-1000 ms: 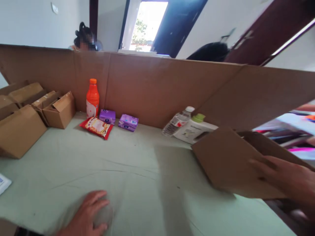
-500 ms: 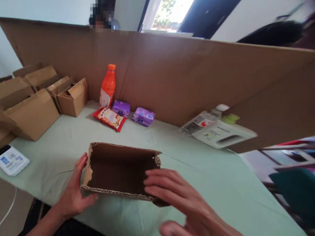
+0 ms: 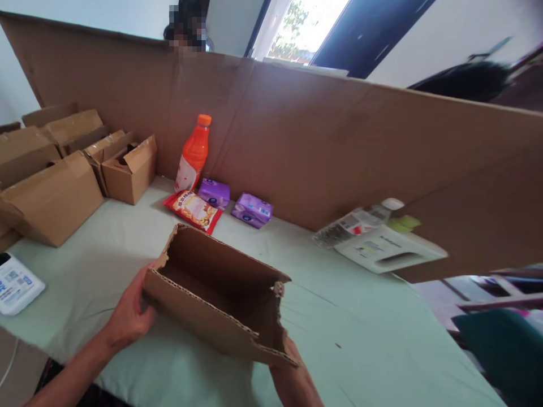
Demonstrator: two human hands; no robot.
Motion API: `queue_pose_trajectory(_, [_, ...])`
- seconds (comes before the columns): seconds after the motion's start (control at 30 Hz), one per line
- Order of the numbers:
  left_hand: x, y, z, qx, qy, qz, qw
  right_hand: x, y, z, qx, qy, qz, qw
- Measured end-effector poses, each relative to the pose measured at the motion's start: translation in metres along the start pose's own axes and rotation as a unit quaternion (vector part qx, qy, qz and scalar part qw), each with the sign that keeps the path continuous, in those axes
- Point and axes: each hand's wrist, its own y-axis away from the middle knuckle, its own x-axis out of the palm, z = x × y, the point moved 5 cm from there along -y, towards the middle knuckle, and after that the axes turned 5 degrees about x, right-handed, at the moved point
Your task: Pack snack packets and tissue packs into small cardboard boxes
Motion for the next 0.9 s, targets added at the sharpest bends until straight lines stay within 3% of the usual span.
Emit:
queue_pose_trajectory(0.17, [-0.005, -0.011, 0.017, 0.004, 0.033, -0.039, 0.999, 0.004, -0.029, 0.008, 0.059, -0.059, 0.068, 0.994])
queue_pose_trajectory(0.33, [0.005, 0.002, 0.042, -0.029, 0.063, -0.054, 0.996, -0.002, -0.105, 0.018, 0.085, -0.060, 0.049, 0.993])
queue_pose_trajectory(0.5, [0.011, 0.004, 0.045, -0.043, 0.074, -0.028, 0.996, 0.042, -0.191, 0.020, 0.119, -0.065, 0.063, 0.989])
queue_pose_trajectory(0.63, [0.011, 0.002, 0.039, -0.047, 0.065, -0.013, 0.997, 0.086, -0.242, 0.021, 0.155, -0.043, 0.093, 0.983])
queue_pose_trajectory(0.73, [0.010, 0.000, 0.036, -0.029, 0.035, -0.004, 0.999, 0.105, -0.263, 0.019, 0.194, 0.001, 0.123, 0.973])
queue_pose_trajectory(0.9, [0.010, 0.000, 0.039, -0.008, 0.008, 0.008, 1.000, 0.116, -0.275, 0.016, 0.224, 0.056, 0.151, 0.961])
